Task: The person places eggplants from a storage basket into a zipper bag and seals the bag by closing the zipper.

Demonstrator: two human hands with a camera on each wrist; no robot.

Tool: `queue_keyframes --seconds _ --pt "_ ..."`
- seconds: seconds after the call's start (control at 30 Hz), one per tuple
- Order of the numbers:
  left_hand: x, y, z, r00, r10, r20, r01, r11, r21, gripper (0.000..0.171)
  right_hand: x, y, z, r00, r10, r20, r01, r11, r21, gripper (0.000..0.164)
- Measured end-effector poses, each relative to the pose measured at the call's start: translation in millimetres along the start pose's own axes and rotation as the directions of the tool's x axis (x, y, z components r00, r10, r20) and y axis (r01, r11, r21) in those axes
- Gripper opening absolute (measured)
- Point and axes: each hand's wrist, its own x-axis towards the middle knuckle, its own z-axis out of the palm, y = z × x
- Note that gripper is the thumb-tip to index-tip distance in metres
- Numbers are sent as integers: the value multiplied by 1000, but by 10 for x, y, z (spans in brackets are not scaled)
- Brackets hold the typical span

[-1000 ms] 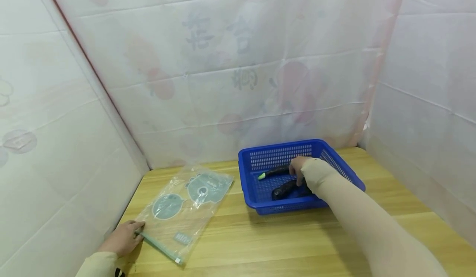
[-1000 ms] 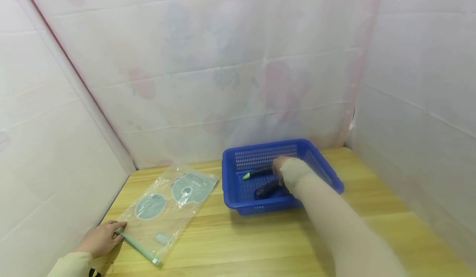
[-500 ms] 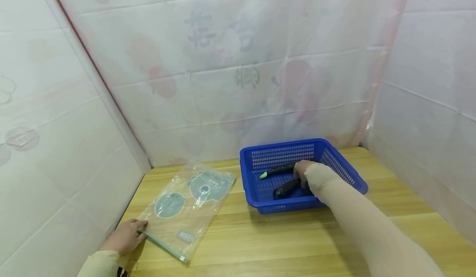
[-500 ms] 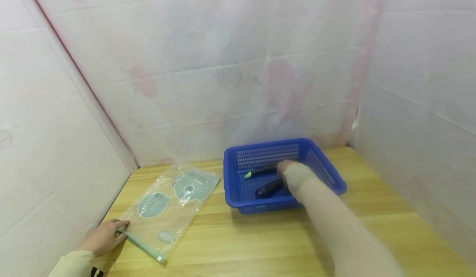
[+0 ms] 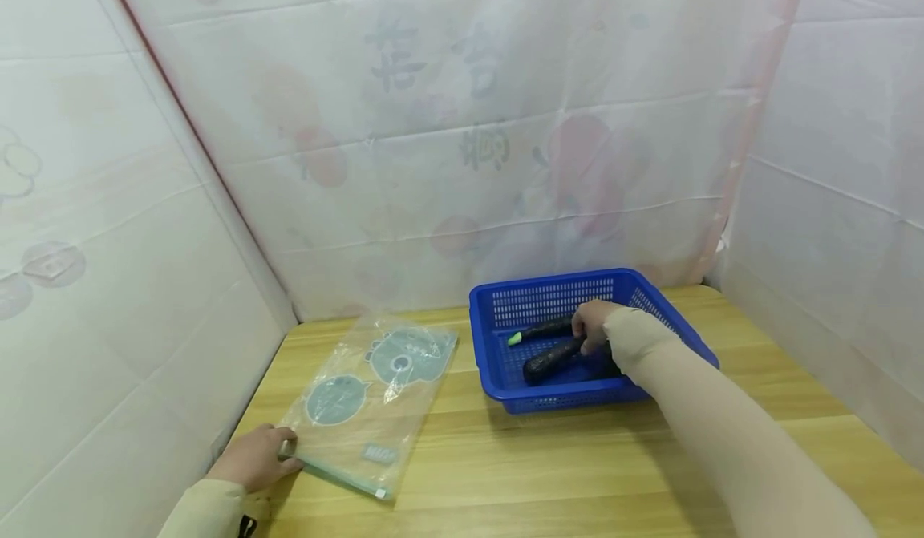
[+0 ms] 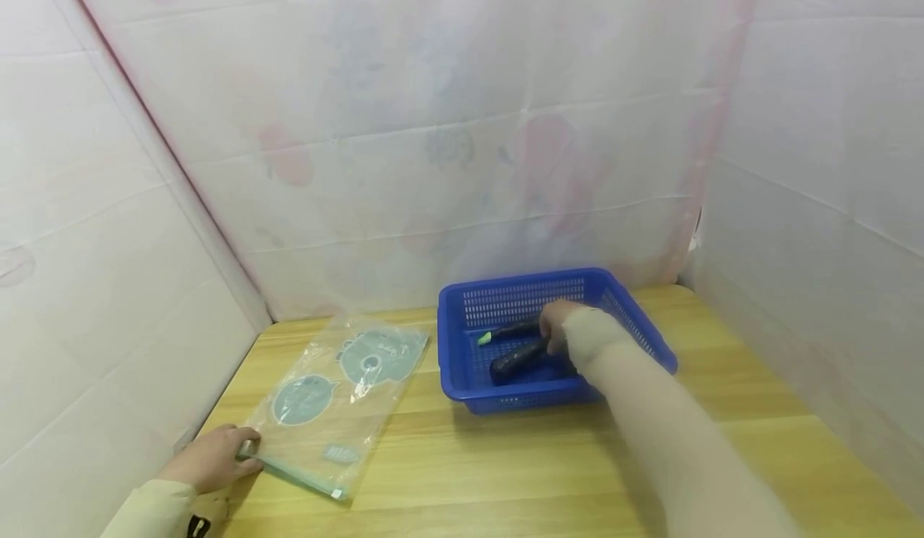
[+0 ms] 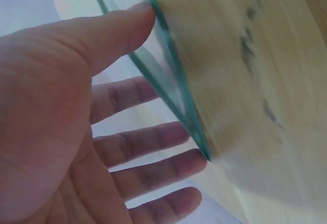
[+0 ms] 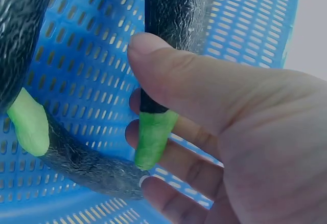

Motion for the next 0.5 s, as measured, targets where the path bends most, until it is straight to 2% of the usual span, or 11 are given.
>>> queue_keyframes --seconds 0.17,0.33,0.5 --pt "-12 97 -14 1000 -14 -3 14 1000 -2 29 -9 90 -6 1000 -27 -14 27 999 40 22" --pt "0 169 15 1000 23 -21 -24 999 -39 26 -133 95 -49 999 -52 -15 54 992 110 22" --pt "-11 263 27 998 36 -41 -39 997 -62 24 -208 157 -67 999 -49 -23 51 991 124 25"
